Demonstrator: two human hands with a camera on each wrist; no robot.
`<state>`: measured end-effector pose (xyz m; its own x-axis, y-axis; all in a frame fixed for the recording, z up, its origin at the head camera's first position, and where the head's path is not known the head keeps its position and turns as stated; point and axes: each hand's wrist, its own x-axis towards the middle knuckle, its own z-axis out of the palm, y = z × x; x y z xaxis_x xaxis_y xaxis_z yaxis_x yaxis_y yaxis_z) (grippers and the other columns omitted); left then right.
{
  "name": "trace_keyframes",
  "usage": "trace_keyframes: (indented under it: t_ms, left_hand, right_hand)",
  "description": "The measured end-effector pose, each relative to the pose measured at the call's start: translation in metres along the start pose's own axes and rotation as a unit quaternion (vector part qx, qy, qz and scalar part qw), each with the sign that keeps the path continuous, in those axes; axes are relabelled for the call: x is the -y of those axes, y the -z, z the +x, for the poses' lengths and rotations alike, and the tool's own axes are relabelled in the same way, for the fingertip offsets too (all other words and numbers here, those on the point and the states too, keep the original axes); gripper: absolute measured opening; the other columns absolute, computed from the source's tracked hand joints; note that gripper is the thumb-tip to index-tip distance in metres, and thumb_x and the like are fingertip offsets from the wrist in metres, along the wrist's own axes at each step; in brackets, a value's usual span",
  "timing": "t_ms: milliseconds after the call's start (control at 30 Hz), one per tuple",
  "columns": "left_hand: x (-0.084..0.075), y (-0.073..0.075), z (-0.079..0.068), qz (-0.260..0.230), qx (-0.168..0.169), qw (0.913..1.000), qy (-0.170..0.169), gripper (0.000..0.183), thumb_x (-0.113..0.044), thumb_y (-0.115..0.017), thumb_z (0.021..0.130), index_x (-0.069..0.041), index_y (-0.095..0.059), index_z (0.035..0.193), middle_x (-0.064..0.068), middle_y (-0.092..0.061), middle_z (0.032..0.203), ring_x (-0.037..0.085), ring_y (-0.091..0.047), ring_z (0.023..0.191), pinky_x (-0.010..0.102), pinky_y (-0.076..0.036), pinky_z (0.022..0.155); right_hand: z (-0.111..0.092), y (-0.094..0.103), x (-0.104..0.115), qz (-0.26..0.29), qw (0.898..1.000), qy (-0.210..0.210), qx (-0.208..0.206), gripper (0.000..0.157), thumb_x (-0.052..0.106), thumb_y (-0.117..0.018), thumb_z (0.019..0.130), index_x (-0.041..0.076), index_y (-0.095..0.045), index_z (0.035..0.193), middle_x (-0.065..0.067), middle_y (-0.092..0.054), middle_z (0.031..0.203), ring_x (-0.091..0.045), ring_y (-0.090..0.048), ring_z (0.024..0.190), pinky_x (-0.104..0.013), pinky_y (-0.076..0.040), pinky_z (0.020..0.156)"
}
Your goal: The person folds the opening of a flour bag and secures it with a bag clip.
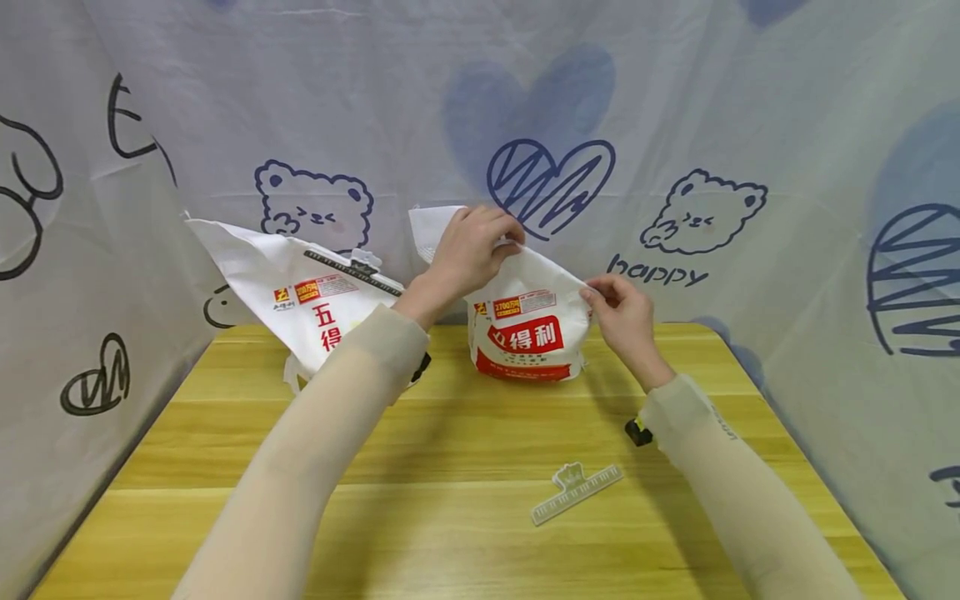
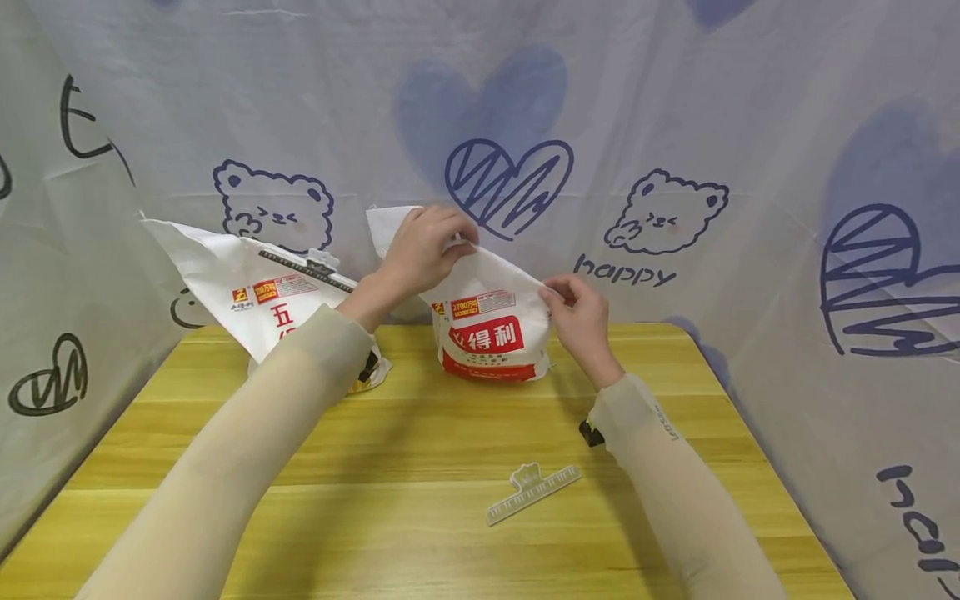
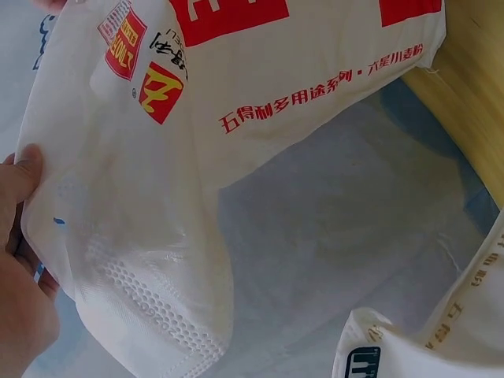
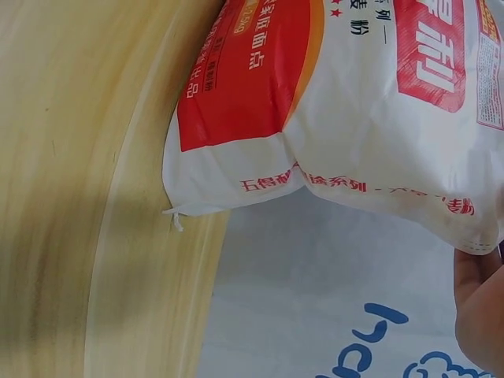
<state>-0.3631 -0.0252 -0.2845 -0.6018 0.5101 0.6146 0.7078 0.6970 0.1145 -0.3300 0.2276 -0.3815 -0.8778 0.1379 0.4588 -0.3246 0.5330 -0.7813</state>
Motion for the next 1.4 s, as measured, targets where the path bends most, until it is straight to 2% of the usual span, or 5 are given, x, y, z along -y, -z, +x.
trace_keyframes:
  t_ms: [400, 633, 833, 1067, 1400]
  left_hand:
    - [-0.002, -0.002, -0.001, -0.003, -0.003, 0.9998, 0.017, 0.009, -0.018, -0.071, 0.1, -0.015, -0.074, 0.108, -0.001, -0.074, 0.111, 0.02, -0.061, 0.112, 0.041, -0.041, 0.108]
    - [-0.001, -0.003, -0.003, -0.008, -0.003, 0.9997, 0.021, 0.009, -0.02, -0.071, 0.1, -0.016, -0.074, 0.108, -0.002, -0.073, 0.111, 0.02, -0.06, 0.112, 0.04, -0.042, 0.106]
    - [0.0, -0.003, -0.003, -0.012, -0.006, 0.9998, 0.014, 0.008, -0.02, -0.07, 0.101, -0.016, -0.074, 0.107, -0.002, -0.074, 0.111, 0.02, -0.06, 0.112, 0.04, -0.042, 0.104]
    - [0.0, -0.003, -0.003, -0.017, -0.007, 0.9997, 0.014, 0.008, -0.019, -0.07, 0.101, -0.016, -0.074, 0.107, -0.003, -0.073, 0.111, 0.02, -0.06, 0.111, 0.04, -0.042, 0.104]
    - [0.001, -0.003, -0.004, -0.019, -0.011, 0.9998, 0.004, 0.008, -0.019, -0.07, 0.1, -0.015, -0.074, 0.107, -0.002, -0.074, 0.111, 0.02, -0.061, 0.11, 0.04, -0.043, 0.103]
  right_hand:
    - [-0.003, 0.007, 0.003, 0.029, 0.999, -0.01, 0.019, 0.032, 0.019, -0.068, 0.103, 0.008, -0.066, 0.133, -0.012, -0.069, 0.131, -0.026, -0.066, 0.117, -0.039, -0.055, 0.101]
    - [-0.012, 0.017, 0.003, 0.042, 0.999, 0.027, 0.02, 0.039, 0.021, -0.069, 0.102, 0.009, -0.063, 0.139, -0.01, -0.067, 0.138, -0.027, -0.064, 0.123, -0.041, -0.05, 0.109]
    - [-0.023, 0.025, 0.004, 0.037, 0.997, 0.058, 0.029, 0.041, 0.017, -0.069, 0.102, 0.005, -0.061, 0.14, -0.01, -0.065, 0.141, -0.029, -0.062, 0.127, -0.047, -0.05, 0.109]
    - [-0.038, 0.032, 0.002, 0.022, 0.994, 0.096, 0.051, 0.037, 0.012, -0.072, 0.099, 0.005, -0.066, 0.135, -0.01, -0.067, 0.137, -0.03, -0.065, 0.124, -0.047, -0.052, 0.105]
    - [-0.065, 0.033, -0.01, -0.003, 0.983, 0.135, 0.123, 0.042, 0.003, -0.076, 0.094, 0.002, -0.065, 0.134, -0.016, -0.068, 0.135, -0.035, -0.068, 0.117, -0.049, -0.057, 0.097]
